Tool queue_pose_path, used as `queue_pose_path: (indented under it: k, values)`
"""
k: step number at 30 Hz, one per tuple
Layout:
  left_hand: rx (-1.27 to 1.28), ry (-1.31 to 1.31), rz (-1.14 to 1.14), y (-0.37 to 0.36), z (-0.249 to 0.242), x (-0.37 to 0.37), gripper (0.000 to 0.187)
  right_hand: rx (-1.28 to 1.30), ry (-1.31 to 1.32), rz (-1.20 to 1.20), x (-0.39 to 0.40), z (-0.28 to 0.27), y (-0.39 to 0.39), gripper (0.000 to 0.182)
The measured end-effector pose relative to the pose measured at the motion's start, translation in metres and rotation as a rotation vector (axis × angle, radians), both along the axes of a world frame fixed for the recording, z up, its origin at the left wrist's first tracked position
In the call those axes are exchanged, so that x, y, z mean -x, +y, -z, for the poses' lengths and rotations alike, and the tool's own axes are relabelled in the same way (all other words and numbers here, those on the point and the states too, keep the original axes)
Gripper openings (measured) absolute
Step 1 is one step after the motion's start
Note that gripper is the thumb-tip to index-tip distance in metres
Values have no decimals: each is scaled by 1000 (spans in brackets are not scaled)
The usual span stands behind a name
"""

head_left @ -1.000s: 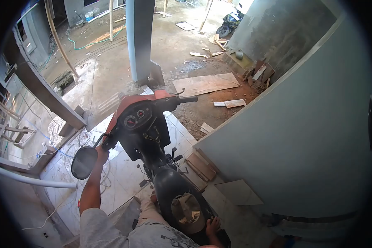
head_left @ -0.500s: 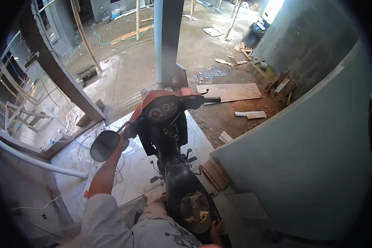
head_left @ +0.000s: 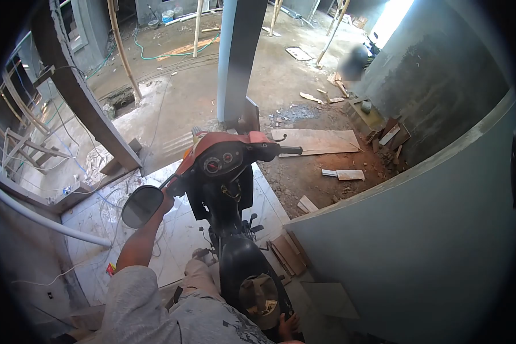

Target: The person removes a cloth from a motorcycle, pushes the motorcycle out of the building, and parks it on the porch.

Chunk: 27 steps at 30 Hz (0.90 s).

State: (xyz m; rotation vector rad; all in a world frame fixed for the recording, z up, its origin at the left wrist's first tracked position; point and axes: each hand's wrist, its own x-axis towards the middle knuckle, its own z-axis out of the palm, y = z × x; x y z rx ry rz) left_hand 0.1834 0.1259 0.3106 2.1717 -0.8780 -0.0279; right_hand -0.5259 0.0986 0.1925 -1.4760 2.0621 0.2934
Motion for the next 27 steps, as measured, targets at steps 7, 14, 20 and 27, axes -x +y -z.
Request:
queue_pose_path:
  k: [7,14,20,27]
  values:
    - [-16,20,-51,-8,6,-32,25,-97,-152,88,-30,-27,-5,92]
    - [-159,36,-90,-6,15,-85,21,-30,-267,76,-68,-33,-22,93]
    - [-382,218,-70,-3,-78,-101,28,530,-233,-308,-237,-105,-145,99]
    - [-424,329,-110,-5,-94,-140,26,1133,-13,-1162,-632,-358,-344,100]
